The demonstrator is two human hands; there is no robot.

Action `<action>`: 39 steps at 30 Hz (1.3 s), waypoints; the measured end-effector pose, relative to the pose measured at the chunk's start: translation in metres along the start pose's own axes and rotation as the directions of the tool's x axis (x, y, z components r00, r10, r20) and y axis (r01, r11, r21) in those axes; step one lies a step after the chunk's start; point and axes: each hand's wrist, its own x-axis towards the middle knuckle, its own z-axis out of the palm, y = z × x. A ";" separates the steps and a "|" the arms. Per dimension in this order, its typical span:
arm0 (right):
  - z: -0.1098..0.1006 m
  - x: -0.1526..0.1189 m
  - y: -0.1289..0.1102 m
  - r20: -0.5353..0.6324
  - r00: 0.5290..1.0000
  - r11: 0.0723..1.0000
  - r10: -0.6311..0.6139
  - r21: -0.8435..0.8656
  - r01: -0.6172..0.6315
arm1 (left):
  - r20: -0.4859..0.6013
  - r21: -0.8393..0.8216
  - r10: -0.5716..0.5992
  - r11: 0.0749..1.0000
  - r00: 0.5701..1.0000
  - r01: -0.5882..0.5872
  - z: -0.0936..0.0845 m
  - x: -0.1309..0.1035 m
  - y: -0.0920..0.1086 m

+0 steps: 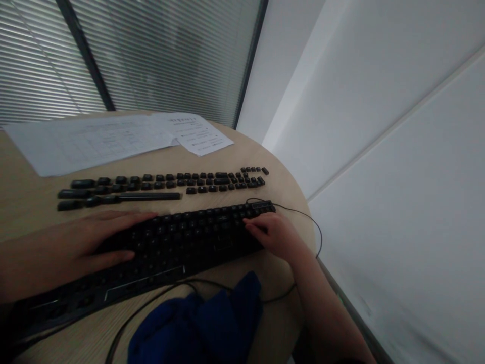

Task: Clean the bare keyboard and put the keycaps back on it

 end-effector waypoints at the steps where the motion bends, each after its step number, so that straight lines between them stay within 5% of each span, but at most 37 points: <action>1: 0.000 0.000 -0.001 0.011 1.000 1.000 0.010 0.004 -0.010 | 0.030 0.003 -0.006 1.000 1.000 0.006 0.000 0.000 -0.002; 12: 0.001 0.000 -0.003 0.110 0.991 0.997 0.074 0.023 -0.077 | 0.137 -0.013 -0.056 0.998 0.989 0.058 -0.005 0.000 0.000; 17: -0.012 0.007 0.002 0.087 0.996 0.998 -0.006 -0.058 0.011 | 0.113 -0.045 0.013 0.999 0.994 -0.008 -0.010 0.001 0.006; 23: -0.053 0.077 0.024 -0.174 0.984 0.943 -0.030 -0.330 -0.030 | 0.092 -0.070 0.036 0.997 0.995 -0.030 -0.014 0.000 0.013; 30: -0.049 0.174 0.064 -0.034 0.997 0.891 0.072 -0.446 -0.079 | 0.096 -0.093 0.018 0.996 0.995 -0.009 -0.014 -0.002 0.011; 39: -0.032 0.222 0.080 0.160 0.976 0.857 0.146 -0.513 -0.044 | 0.072 -0.159 0.024 0.987 0.997 -0.013 -0.011 -0.002 0.011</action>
